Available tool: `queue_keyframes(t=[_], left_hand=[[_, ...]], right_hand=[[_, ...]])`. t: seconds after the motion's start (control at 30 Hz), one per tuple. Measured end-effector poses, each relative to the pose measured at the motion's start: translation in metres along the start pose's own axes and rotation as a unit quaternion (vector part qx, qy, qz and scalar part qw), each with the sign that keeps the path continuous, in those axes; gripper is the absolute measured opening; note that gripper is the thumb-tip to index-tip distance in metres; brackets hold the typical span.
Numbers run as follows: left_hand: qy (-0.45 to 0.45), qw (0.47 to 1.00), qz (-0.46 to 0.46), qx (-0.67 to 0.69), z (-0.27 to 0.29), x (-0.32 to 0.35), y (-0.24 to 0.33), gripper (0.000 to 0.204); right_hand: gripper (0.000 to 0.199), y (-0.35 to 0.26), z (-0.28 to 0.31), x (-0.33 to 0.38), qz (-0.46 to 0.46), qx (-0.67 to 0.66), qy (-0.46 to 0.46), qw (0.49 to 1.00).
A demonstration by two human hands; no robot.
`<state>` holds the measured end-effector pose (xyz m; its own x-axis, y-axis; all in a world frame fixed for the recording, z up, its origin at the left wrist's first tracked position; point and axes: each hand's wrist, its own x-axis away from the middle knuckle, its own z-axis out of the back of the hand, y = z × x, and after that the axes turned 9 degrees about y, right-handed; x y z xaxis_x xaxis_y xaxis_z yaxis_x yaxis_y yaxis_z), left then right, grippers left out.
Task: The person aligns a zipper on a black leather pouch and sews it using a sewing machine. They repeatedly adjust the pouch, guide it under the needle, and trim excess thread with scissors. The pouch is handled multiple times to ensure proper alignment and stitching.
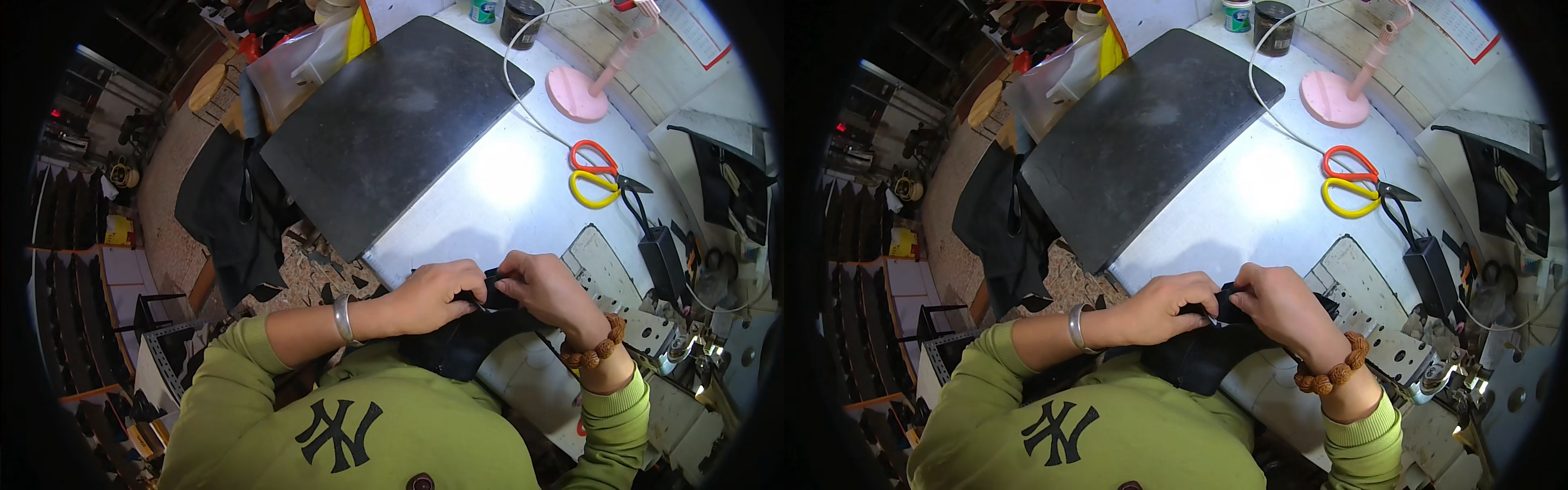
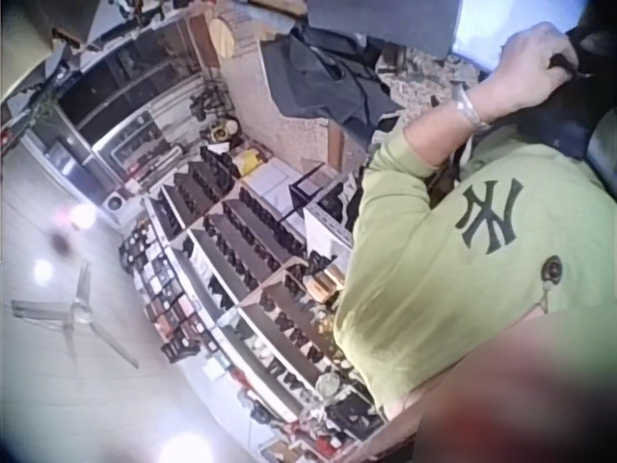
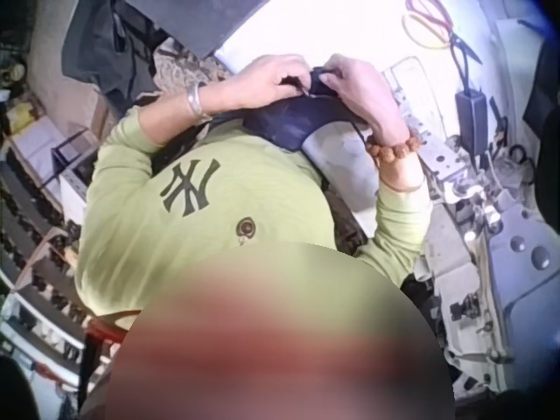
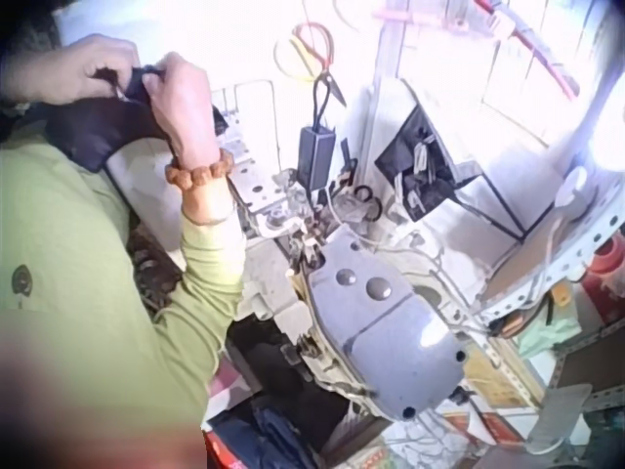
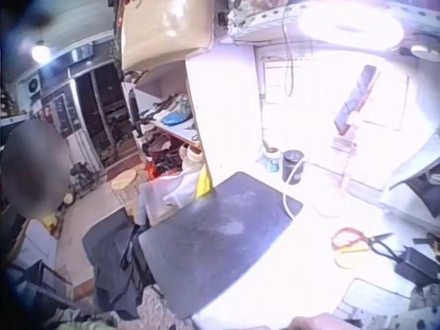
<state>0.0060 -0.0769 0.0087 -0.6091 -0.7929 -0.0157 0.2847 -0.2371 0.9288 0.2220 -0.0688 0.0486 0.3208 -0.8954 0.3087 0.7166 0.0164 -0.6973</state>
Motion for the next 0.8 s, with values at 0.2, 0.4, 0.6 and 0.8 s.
queue_keyframes(t=[0.2,0.4,0.6,0.8], left_hand=[[0.006,0.999,0.048,-0.016,-0.003,0.0,0.001,0.022],[0.052,0.998,0.014,0.017,-0.005,-0.001,-0.005,0.014],[0.076,0.989,0.091,0.089,-0.004,-0.007,-0.008,0.013],[0.0,0.975,0.176,0.138,0.007,-0.029,-0.009,0.013]], right_hand=[[0.017,0.008,0.001,0.002,0.035,0.086,-0.007,0.996],[0.015,0.005,-0.004,0.004,0.014,0.036,0.04,0.998],[0.015,0.0,-0.011,0.003,-0.024,-0.024,0.057,0.998],[0.013,-0.001,-0.014,0.002,-0.052,-0.053,0.056,0.996]])
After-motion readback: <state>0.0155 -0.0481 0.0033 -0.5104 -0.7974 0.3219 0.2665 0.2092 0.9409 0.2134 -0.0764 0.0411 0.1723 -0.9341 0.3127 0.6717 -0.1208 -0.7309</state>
